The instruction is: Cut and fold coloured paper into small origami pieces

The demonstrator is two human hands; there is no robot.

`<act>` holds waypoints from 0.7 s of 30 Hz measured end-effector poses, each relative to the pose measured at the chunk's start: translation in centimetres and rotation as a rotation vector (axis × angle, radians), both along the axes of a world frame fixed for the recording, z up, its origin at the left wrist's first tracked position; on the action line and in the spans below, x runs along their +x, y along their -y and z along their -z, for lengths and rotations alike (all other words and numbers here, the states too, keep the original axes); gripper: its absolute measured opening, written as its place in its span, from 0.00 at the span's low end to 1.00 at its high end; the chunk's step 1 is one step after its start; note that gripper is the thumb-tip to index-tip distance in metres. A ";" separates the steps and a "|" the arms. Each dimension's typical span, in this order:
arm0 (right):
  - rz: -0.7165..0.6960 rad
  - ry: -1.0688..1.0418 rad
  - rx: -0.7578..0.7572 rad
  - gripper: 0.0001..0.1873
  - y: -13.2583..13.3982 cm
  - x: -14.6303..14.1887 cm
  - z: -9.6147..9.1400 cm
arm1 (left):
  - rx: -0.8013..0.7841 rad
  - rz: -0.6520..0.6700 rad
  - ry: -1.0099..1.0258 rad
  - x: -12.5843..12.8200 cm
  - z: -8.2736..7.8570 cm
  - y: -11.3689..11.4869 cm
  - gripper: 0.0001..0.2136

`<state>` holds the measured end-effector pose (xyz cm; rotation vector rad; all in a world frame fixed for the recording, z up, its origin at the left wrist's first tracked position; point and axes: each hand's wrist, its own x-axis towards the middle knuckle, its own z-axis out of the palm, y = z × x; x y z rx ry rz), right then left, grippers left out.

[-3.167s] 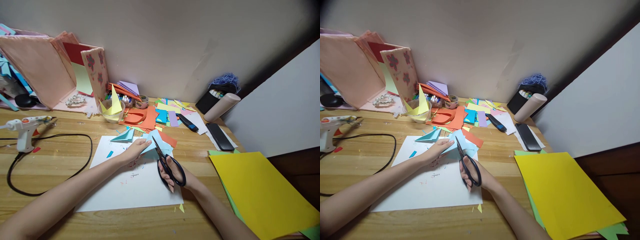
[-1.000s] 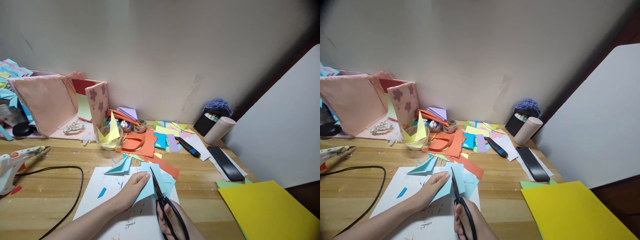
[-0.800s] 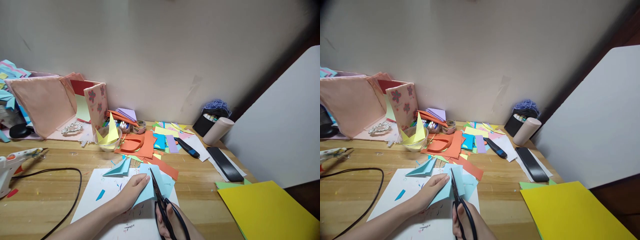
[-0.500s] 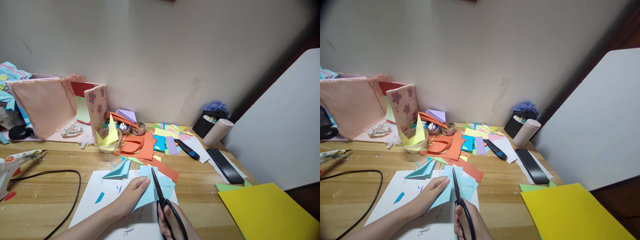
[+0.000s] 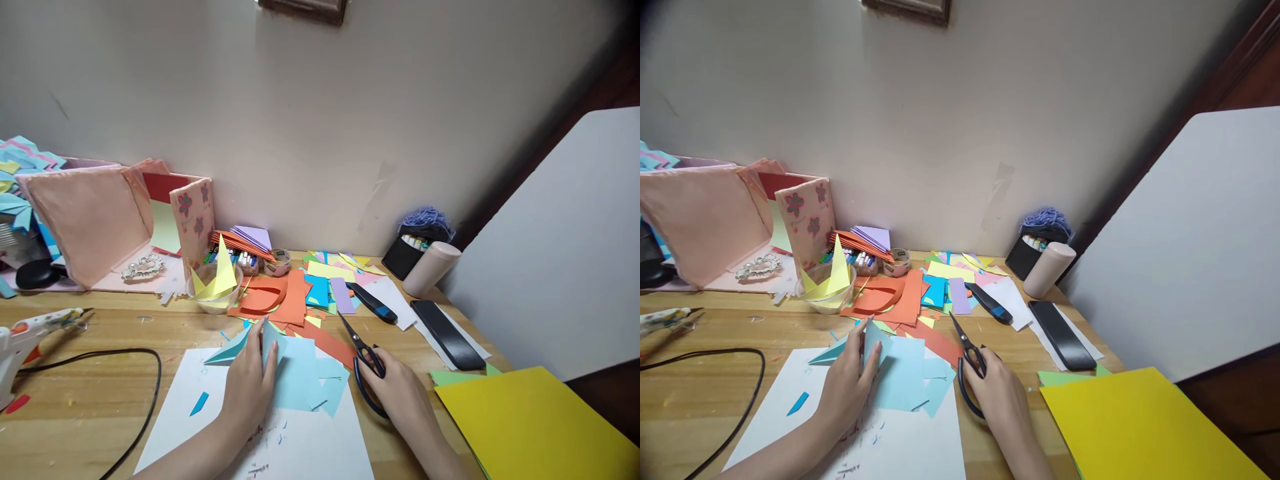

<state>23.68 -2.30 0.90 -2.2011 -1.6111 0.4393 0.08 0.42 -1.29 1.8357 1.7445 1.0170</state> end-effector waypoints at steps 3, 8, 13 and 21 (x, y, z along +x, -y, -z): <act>0.039 0.170 -0.002 0.13 -0.3 0.7 0.7 | 0.044 0.030 -0.087 0.1 1.0 -0.2 0.22; 0.032 0.241 0.089 0.14 -0.4 1.3 2.0 | 0.297 0.019 -0.241 0.1 1.8 -0.4 0.24; -0.109 0.183 0.286 0.12 0.0 0.2 1.3 | 0.313 0.260 -0.378 0.4 0.8 0.7 0.14; -0.807 -0.132 0.074 0.20 2.2 -4.3 -0.1 | 0.266 0.308 -0.520 0.9 1.6 2.5 0.28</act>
